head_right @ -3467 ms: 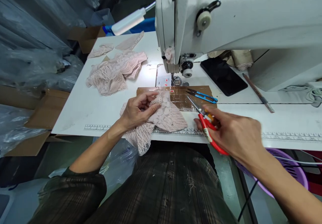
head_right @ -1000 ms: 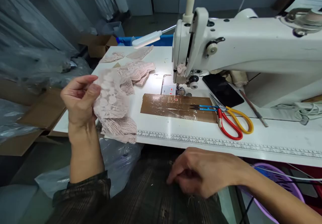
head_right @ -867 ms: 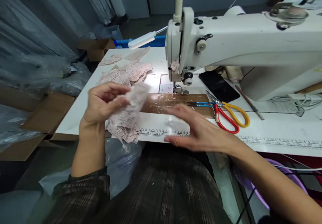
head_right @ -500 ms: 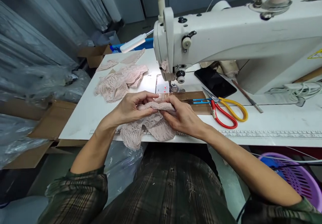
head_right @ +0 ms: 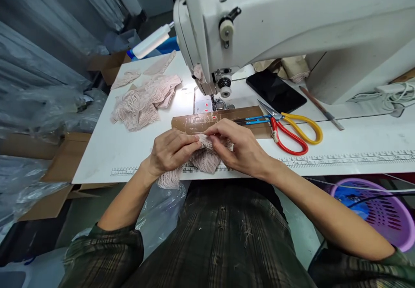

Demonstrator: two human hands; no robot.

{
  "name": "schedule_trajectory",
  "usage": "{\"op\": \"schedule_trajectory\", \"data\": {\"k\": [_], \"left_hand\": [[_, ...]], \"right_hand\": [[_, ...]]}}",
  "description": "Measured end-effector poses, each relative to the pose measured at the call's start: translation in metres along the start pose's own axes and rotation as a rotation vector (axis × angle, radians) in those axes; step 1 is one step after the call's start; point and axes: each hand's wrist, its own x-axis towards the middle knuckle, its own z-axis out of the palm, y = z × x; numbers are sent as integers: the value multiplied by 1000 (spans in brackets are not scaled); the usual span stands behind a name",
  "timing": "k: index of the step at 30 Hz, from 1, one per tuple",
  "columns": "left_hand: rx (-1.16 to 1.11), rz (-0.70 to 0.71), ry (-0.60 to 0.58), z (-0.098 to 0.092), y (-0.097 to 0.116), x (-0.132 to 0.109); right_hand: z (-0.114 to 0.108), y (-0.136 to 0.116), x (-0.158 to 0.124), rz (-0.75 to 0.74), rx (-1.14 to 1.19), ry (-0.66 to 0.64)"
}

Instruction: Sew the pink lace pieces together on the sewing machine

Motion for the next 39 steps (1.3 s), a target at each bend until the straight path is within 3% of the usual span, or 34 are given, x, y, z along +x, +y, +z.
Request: {"op": "schedule_trajectory", "data": {"k": [4,10,17,22,25,29,31,34,39], "left_hand": [[-70,-6,11,1,0,-2],[-165,-21,-21,3,3,-3],[-66,66,21,6,8,2],[-81,37,-25,9,7,-4],[-109,7,-37,10,6,-7],[-112,-31,12,10,6,-6],[-72,-20,19,9,6,-4],[-20,-3,23,8,7,-3],[-4,0,20,9,7,-3]], "right_hand": [[7,4,-1,-27,-18,-38],[10,-5,-4,76,-81,-48],[20,-20,-3,140,-632,-173],[27,-28,5,226,-813,-317],[27,-23,5,229,-721,-233],[19,-7,-2,333,-224,37],[14,-3,-5,393,-45,102],[11,-5,-4,325,-61,50],[15,-13,2,189,-347,-92]]}}
